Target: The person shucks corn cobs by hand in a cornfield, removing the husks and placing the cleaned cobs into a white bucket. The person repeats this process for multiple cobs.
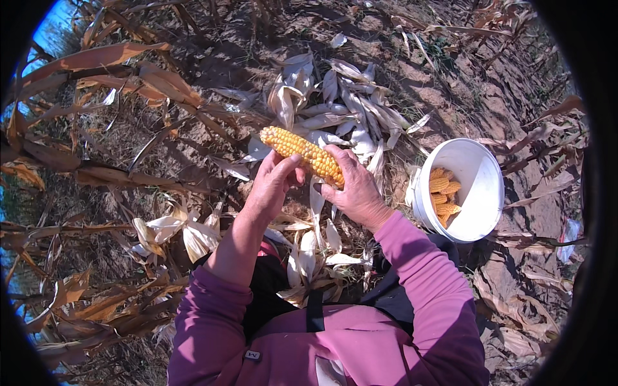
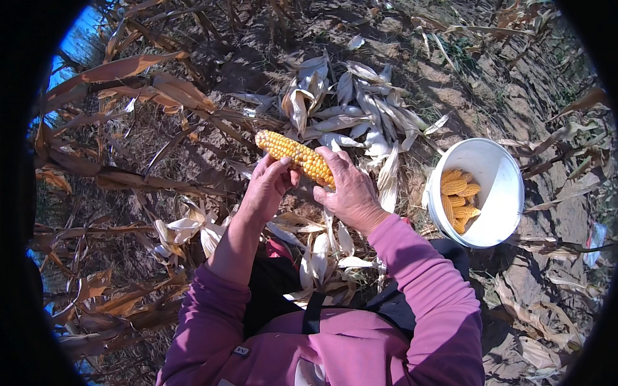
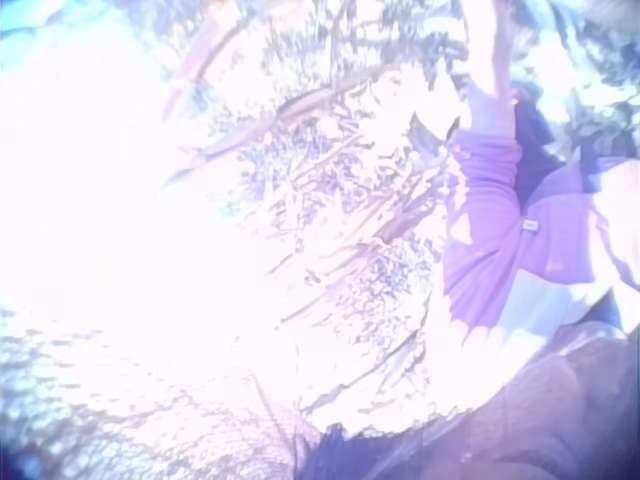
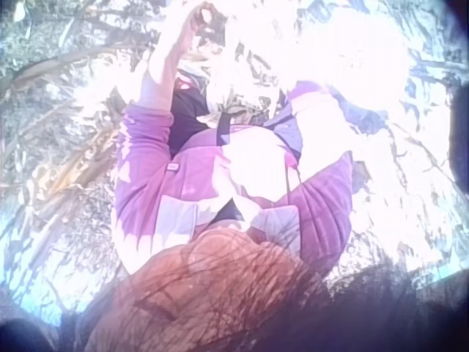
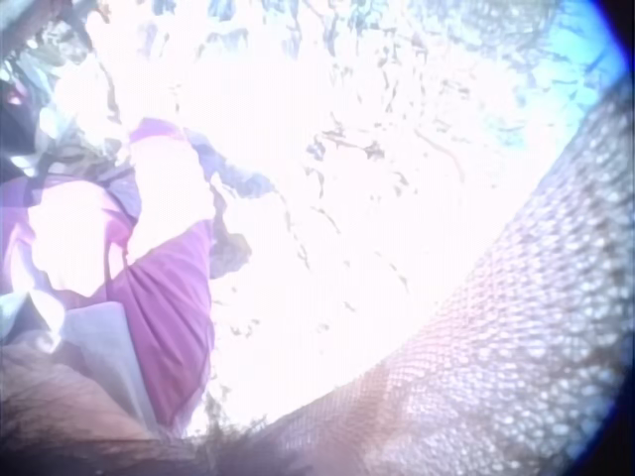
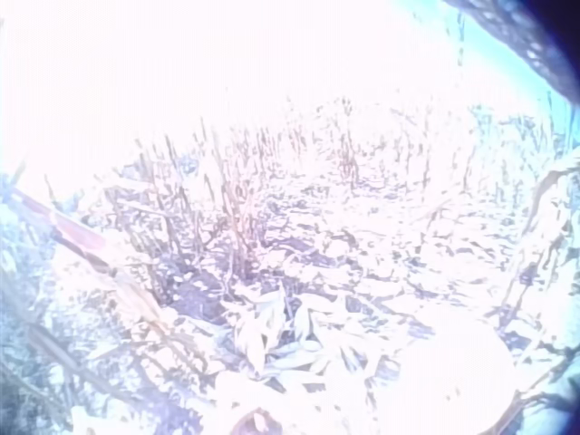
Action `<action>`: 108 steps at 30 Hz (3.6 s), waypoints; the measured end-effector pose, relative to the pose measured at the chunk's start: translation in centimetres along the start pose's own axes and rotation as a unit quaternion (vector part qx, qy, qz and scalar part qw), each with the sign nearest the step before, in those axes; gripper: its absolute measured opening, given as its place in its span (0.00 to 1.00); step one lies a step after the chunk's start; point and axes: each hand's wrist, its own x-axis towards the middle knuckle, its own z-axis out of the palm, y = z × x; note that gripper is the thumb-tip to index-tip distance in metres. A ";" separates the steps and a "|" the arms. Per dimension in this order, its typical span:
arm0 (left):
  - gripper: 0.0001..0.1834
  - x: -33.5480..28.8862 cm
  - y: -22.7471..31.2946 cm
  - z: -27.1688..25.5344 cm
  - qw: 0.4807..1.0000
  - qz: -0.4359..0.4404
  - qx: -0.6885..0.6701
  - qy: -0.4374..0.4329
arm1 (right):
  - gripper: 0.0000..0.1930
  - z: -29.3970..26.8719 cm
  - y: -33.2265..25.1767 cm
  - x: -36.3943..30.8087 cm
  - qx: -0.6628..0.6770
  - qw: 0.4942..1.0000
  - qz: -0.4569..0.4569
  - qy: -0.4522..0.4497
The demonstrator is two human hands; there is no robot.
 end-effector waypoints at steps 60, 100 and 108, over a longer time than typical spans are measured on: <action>0.18 -0.1 0.5 0.6 0.998 -0.022 0.052 -0.023 | 0.34 -0.2 0.3 -0.2 -0.006 0.994 0.071 -0.081; 0.17 0.0 0.5 0.4 0.999 -0.004 -0.006 -0.051 | 0.33 -1.1 -0.5 0.1 0.087 0.988 0.091 -0.084; 0.18 0.1 0.5 0.6 0.999 -0.002 0.009 -0.049 | 0.33 -1.2 -0.2 0.1 0.104 0.987 0.088 -0.081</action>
